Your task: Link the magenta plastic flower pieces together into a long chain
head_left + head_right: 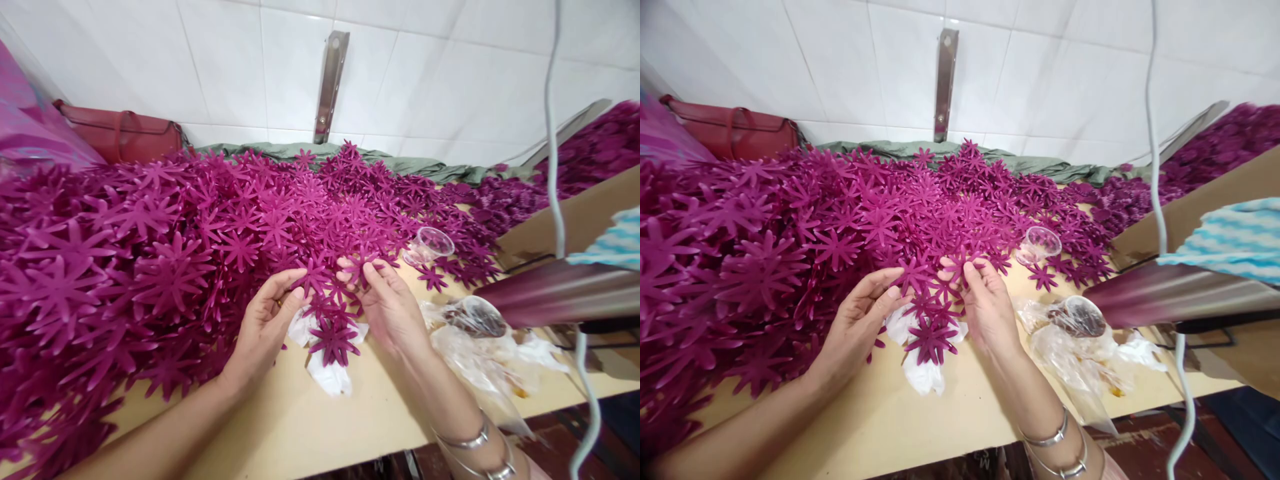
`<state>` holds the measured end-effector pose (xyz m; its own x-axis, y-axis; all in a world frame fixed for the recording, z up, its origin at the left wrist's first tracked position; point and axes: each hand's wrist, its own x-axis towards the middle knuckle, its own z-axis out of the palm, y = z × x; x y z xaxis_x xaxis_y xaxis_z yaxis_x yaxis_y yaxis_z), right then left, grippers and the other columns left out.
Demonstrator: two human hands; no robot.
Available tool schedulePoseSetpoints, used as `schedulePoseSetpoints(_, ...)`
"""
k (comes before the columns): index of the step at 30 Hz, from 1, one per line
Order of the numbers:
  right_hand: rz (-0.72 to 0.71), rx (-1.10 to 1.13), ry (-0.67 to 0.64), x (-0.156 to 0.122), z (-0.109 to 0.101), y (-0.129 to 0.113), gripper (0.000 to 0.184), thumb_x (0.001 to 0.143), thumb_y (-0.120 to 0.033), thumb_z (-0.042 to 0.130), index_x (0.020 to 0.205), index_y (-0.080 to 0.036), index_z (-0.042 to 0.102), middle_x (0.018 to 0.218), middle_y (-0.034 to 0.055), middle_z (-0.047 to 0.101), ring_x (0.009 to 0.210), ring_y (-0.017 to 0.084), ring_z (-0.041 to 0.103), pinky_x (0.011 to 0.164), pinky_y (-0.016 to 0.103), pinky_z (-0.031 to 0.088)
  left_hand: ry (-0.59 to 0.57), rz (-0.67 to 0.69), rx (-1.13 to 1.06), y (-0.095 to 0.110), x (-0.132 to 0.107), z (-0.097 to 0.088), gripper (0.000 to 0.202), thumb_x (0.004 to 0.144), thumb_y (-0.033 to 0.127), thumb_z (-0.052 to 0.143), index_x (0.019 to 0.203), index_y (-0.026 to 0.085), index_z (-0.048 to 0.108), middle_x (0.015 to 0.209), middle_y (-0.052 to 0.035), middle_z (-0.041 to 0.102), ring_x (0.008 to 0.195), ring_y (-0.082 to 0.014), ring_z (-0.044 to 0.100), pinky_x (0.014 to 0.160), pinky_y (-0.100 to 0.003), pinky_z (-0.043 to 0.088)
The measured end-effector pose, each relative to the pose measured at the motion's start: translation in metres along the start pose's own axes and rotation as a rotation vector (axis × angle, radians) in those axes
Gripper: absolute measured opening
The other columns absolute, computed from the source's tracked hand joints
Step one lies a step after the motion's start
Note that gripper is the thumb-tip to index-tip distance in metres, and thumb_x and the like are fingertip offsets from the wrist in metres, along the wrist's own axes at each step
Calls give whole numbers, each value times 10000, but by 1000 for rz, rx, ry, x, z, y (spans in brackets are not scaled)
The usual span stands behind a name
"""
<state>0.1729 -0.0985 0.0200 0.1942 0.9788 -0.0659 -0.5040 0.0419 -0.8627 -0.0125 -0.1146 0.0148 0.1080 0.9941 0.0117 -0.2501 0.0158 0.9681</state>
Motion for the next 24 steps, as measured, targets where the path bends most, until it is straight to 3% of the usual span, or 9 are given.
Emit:
schedulePoseSetpoints(4,-49,-128,5,0,-3,5,297,788,-449,826,838,-219,644,784,12,776,626,152,690,640,295,587,0,-8,14,-3,0,-1,285,918,354,711,1180,245,688,1079,-40,753,937,-175,726,770,-224,590)
schedulePoseSetpoints(11,-148,-306,45,1,-11,8,315,844,-476,780,813,-204,624,629,-49,645,538,89,551,557,207,469,-11,-16,-54,-4,2,-1,285,888,351,744,1142,230,698,1102,-33,753,927,-148,725,796,-216,586)
schedulePoseSetpoints(15,-90,-357,-76,-5,-6,7,364,867,-486,754,746,-210,550,575,-57,597,491,81,484,498,200,397,-23,-29,-107,-6,4,0,308,859,338,771,1135,217,704,1059,-29,757,909,-135,720,760,-194,574)
schedulePoseSetpoints(20,-100,-489,-221,-14,1,10,363,873,-430,760,717,-210,516,580,-65,562,519,81,469,532,211,386,-105,-43,-100,-12,6,-1,354,814,281,807,1153,223,721,916,-8,756,748,-103,667,673,-189,549)
schedulePoseSetpoints(24,-122,-563,-244,-16,4,12,406,821,-425,806,686,-218,483,547,-81,512,499,84,444,522,223,367,-78,46,30,-11,5,-2,103,858,270,761,928,194,757,866,-1,725,723,-88,614,658,-172,511)
